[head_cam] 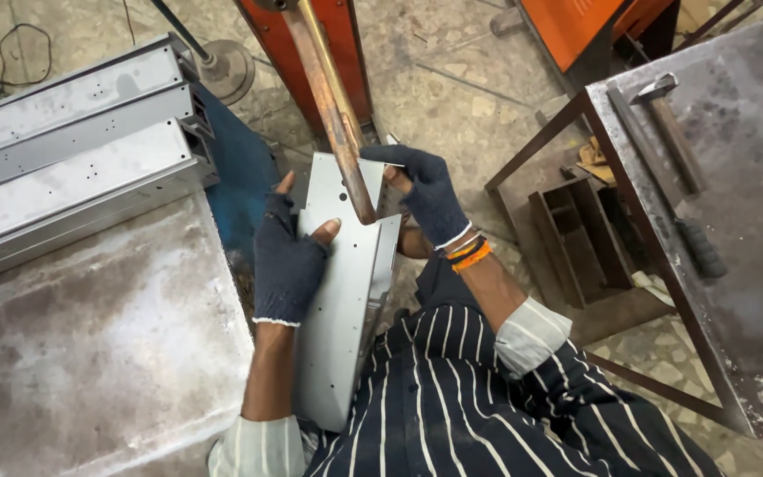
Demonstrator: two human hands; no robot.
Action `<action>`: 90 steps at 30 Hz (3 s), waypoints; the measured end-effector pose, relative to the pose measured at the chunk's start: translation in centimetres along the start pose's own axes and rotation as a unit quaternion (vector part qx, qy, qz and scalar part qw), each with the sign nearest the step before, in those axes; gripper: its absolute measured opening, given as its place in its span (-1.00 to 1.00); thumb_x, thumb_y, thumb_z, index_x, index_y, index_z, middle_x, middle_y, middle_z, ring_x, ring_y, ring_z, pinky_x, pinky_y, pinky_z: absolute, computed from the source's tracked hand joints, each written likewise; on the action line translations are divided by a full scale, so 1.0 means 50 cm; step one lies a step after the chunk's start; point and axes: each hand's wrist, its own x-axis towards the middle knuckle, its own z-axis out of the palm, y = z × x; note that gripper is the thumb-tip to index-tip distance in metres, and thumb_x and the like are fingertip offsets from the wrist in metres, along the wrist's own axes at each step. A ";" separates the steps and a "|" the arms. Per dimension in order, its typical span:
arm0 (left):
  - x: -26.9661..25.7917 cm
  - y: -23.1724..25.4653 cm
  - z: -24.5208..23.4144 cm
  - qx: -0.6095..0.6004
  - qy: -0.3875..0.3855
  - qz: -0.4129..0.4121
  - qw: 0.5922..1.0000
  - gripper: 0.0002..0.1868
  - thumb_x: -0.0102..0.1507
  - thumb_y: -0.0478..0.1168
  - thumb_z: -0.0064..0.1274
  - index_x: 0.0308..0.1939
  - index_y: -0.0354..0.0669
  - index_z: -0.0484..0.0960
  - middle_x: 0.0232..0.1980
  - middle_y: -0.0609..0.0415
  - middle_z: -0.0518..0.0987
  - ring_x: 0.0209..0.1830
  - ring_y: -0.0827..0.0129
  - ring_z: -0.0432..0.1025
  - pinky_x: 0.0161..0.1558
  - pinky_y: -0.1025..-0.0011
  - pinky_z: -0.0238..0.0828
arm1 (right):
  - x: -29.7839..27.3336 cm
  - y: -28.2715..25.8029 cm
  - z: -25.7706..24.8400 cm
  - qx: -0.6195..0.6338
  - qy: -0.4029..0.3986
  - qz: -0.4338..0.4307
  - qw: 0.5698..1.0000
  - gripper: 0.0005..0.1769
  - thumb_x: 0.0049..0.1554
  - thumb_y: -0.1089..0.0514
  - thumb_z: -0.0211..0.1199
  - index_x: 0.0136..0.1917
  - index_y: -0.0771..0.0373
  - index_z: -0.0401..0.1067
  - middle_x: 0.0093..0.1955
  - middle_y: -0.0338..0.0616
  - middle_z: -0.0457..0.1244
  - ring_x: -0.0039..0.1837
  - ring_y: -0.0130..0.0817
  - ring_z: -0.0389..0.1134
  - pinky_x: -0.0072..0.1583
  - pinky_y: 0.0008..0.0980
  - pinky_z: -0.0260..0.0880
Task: Assembling and finishing metal frames using a spot welder, hammer, and file.
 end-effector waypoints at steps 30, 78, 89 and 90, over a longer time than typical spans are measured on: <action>-0.036 -0.015 -0.040 0.060 -0.053 0.064 0.995 -0.36 0.16 -0.29 0.21 0.34 -0.29 0.50 0.04 -0.07 0.72 -0.03 0.47 0.54 0.05 0.45 0.46 | -0.059 0.047 0.032 -0.020 0.055 -0.040 0.997 -0.77 0.31 0.26 0.19 0.21 0.37 0.47 0.11 -0.16 0.36 0.21 -0.42 0.35 0.31 -0.39 0.35; -0.005 -0.084 -0.038 -0.001 -0.063 0.108 0.992 -0.48 0.22 -0.32 0.22 0.26 -0.38 0.57 -0.05 0.04 0.70 -0.12 0.59 0.46 -0.06 0.48 0.46 | -0.083 -0.021 0.065 -0.167 0.072 -0.124 0.975 -0.24 -0.05 0.22 0.59 0.35 0.18 0.29 0.18 -0.06 0.31 0.25 -0.24 0.42 0.28 -0.26 0.45; 0.037 -0.020 -0.016 0.015 -0.055 0.036 0.998 -0.50 0.17 -0.28 0.23 0.19 -0.35 0.61 -0.29 0.02 0.66 -0.41 0.57 0.41 -0.31 0.44 0.42 | -0.039 -0.057 0.047 -0.198 0.079 -0.099 0.972 -0.18 -0.17 0.19 0.61 0.29 0.22 0.29 0.15 -0.08 0.34 0.26 -0.24 0.46 0.29 -0.28 0.48; 0.032 -0.024 -0.014 -0.001 -0.054 0.063 0.997 -0.45 0.16 -0.29 0.22 0.24 -0.34 0.58 -0.23 0.04 0.69 -0.37 0.60 0.42 -0.27 0.47 0.44 | -0.044 -0.052 0.048 -0.186 0.085 -0.097 0.974 -0.18 -0.19 0.21 0.61 0.28 0.23 0.29 0.15 -0.08 0.34 0.26 -0.24 0.45 0.30 -0.28 0.47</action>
